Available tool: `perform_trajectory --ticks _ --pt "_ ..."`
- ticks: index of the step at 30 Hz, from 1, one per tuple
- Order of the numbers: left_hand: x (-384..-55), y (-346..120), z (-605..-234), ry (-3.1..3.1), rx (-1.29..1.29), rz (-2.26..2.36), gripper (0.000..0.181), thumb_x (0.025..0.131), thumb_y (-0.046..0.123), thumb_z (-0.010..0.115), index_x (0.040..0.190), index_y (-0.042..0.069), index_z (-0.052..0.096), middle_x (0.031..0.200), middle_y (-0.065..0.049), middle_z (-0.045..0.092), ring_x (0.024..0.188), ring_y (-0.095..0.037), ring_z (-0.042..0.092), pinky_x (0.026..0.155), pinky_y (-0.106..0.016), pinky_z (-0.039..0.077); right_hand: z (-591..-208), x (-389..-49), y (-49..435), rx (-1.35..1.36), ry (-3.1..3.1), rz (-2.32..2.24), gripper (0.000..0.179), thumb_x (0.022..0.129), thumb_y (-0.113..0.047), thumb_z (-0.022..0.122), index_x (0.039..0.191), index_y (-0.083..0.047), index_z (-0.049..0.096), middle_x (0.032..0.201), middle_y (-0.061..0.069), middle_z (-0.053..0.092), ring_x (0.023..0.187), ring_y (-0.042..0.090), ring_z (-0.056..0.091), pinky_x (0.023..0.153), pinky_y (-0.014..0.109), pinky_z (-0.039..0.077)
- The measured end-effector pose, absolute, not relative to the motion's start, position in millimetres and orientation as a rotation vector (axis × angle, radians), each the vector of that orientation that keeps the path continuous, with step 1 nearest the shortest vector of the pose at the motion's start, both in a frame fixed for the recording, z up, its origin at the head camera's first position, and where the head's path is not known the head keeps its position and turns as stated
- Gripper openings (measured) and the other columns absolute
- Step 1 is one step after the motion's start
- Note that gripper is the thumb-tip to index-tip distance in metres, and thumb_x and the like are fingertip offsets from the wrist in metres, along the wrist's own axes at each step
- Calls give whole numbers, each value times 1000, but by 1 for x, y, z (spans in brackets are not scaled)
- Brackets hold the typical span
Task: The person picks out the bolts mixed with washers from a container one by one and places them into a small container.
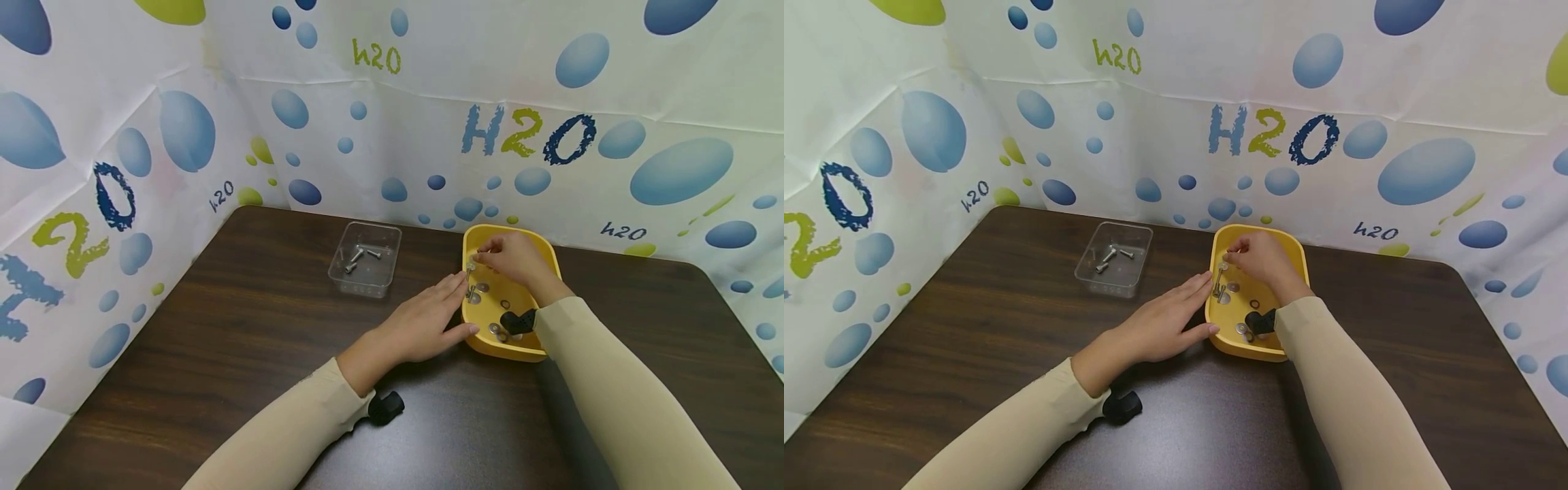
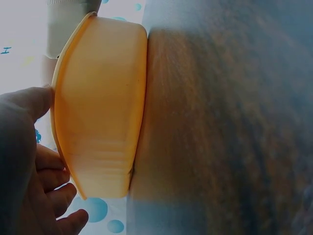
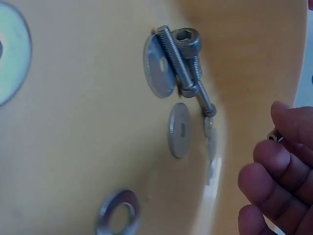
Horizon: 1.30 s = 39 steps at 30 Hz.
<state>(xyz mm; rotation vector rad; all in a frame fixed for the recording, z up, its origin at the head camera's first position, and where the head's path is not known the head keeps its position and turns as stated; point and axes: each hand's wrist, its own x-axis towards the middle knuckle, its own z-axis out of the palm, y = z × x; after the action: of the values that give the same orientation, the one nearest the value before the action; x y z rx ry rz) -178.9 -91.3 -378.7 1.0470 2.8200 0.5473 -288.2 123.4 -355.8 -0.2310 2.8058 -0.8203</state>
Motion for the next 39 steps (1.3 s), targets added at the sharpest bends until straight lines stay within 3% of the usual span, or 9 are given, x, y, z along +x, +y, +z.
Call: perform_trajectory --ticks 6,15,22,27,34,39 --pt "-177 -92 -378 2822 1035 537 81 100 62 33 158 9 15 167 -5 8 153 -19 10 122 -37 19 -349 -288 121 -282 2831 -802 33 96 -38 64 103 -7 73 87 9 71 80 26 62 70 31 51" --pt "-179 -112 -368 2924 910 574 78 100 61 36 157 9 23 166 -4 14 153 -17 12 122 -39 22 -332 -284 117 -363 2889 -816 34 99 -37 58 96 -8 74 87 8 73 89 31 68 77 38 54" --pt "-185 -135 -359 2961 816 717 76 100 57 44 157 10 25 166 -2 16 153 -17 13 121 -42 22 -317 -277 106 -445 2951 -914 34 98 -40 59 104 -10 76 93 6 72 87 25 64 80 40 55" --pt "-193 -157 -352 3037 761 736 76 100 54 48 155 5 28 165 -7 19 153 -22 14 121 -46 21 -299 -266 89 -506 2983 -1013 33 95 -42 63 106 -13 76 99 5 73 91 21 64 83 41 55" --pt "-204 -190 -345 3057 648 738 80 99 50 52 156 2 23 165 -11 17 153 -25 12 122 -46 17 -278 -245 55 -649 2971 -1185 25 94 -35 67 105 -15 77 98 2 74 86 18 62 78 37 54" --pt "-207 -210 -346 3048 603 746 81 98 48 54 155 0 23 165 -12 16 153 -28 10 122 -48 17 -280 -237 34 -714 2894 -1357 24 94 -33 67 105 -14 77 102 0 74 88 15 63 81 35 56"
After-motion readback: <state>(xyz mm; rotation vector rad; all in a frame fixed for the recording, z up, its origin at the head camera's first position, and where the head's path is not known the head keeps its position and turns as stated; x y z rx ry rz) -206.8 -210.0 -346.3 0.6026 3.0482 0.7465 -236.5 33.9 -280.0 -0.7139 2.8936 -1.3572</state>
